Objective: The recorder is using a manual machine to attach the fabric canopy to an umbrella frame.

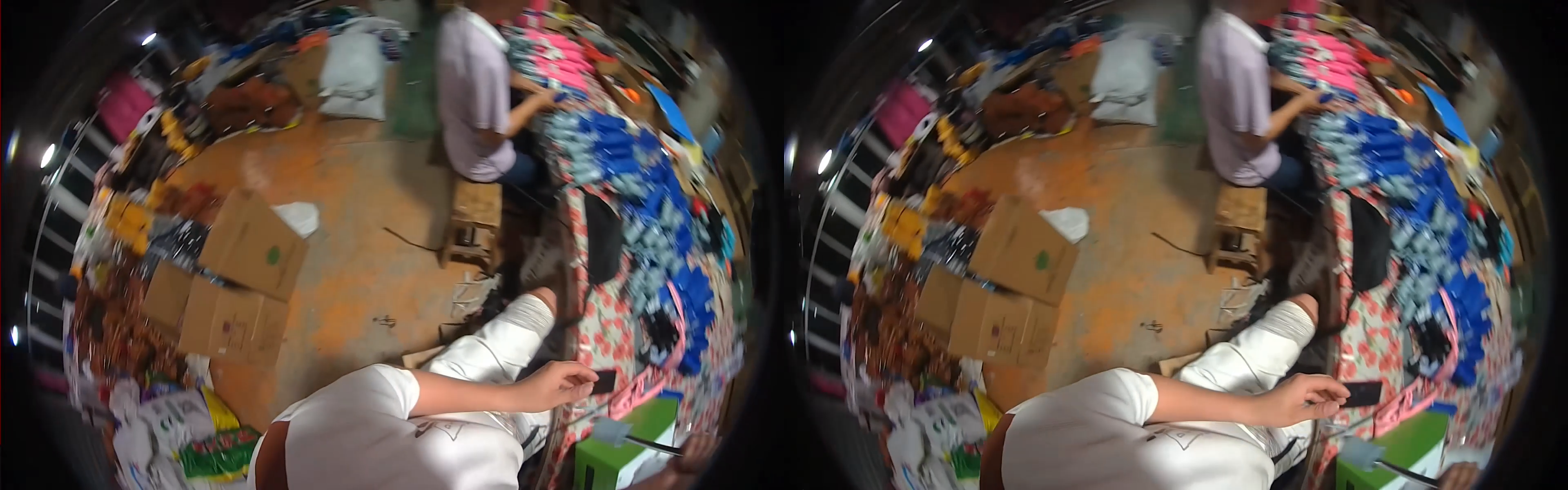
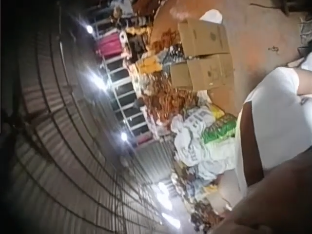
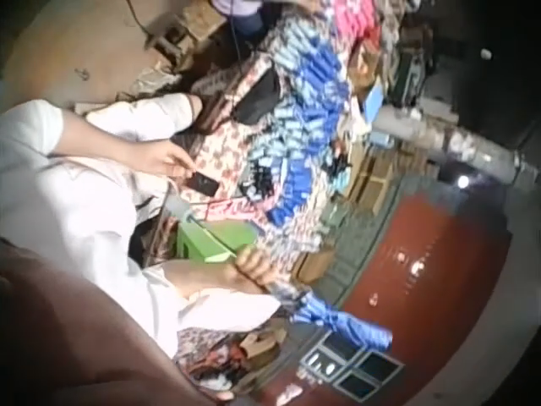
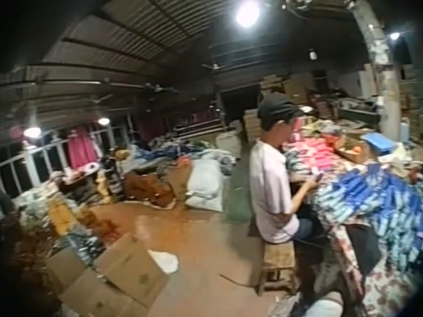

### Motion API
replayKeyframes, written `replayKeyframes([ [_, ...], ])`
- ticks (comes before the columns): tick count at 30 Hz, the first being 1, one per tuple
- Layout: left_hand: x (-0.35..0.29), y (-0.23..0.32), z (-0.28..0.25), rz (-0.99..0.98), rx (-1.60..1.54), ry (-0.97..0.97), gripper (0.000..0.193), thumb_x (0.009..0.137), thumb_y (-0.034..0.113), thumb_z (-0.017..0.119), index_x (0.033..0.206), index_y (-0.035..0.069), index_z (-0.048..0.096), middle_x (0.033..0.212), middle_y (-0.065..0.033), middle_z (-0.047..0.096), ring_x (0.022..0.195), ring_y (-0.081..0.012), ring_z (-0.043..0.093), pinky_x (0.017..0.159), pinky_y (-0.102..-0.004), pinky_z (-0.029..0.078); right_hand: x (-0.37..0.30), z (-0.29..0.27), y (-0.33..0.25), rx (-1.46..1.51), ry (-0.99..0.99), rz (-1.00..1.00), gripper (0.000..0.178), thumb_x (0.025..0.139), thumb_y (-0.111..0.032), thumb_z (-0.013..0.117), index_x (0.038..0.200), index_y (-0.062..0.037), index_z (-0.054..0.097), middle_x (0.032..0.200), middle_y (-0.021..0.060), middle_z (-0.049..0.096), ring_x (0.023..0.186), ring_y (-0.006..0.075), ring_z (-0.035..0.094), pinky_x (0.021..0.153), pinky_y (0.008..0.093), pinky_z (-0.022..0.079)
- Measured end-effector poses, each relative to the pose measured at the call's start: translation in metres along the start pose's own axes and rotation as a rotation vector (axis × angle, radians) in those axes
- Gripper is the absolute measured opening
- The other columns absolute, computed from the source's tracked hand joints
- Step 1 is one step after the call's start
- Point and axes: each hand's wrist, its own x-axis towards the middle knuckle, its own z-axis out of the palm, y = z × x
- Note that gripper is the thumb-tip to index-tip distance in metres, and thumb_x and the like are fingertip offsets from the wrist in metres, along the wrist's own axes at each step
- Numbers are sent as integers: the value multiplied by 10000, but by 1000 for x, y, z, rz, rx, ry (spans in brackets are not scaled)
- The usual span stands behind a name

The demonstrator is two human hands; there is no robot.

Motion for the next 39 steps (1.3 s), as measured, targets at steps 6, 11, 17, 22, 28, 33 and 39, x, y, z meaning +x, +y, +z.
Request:
replayKeyframes([
  [6, -30, 7, -55, -290, -208, -342, 257, 889, 208, 679, 1032, -6, 670, 775, -60, 672, 626, -149, 571, 573, -251, 465, 62, 5, 160, 255, -281, 240, 349, 994, -255, 537, 698, -160, 377, 540, -47, 319, 425, 52, 233, 424, 219, 263],
  [11, -53, 10, -50, -231, 502, 86, 182, 802, 120, 703, 937, 10, 651, 764, -106, 683, 628, -233, 614, 580, -329, 484, 68, -11, 216, 271, -41, 243, 434, 1033, -368, 434, 656, -169, 348, 474, -61, 245, 383, 52, 179, 405, 214, 247],
  [17, -39, -62, -55, 317, 1021, 660, 189, 690, 72, 723, 835, 23, 612, 757, -121, 672, 645, -291, 619, 621, -366, 493, 42, -13, 236, 108, 568, -32, 464, 1044, -380, 365, 632, -171, 325, 435, -71, 211, 367, 46, 139, 389, 200, 193],
  [22, -25, -46, -23, 119, 708, 275, 219, 679, 93, 737, 856, 46, 618, 772, -70, 670, 639, -261, 595, 630, -335, 485, 40, -6, 164, -176, 430, -20, 430, 932, -524, 518, 918, -95, 510, 772, 37, 472, 670, 139, 439, 710, 255, 421],
  [28, -24, -20, -9, 114, 731, 246, 230, 694, 73, 773, 895, 39, 666, 751, -70, 679, 619, -218, 610, 631, -313, 502, 61, -15, 118, -686, 335, -17, 238, 872, -165, 591, 940, 47, 678, 929, 130, 700, 823, 204, 652, 828, 298, 476],
  [33, 12, 17, 15, -16, 696, 207, 205, 714, 57, 731, 896, -13, 668, 718, -125, 670, 606, -242, 612, 573, -333, 490, 31, -4, 169, -689, 548, 340, 207, 833, -137, 733, 984, 2, 705, 923, 78, 725, 850, 145, 670, 751, 243, 514],
  [39, 9, -8, -3, -187, 522, 289, 283, 696, 44, 734, 960, -38, 673, 837, -160, 708, 698, -223, 638, 661, -333, 526, -29, -47, 239, -1482, 61, 12, 246, 854, -169, 716, 1064, -41, 695, 1084, 24, 699, 936, 210, 662, 869, 310, 504],
])
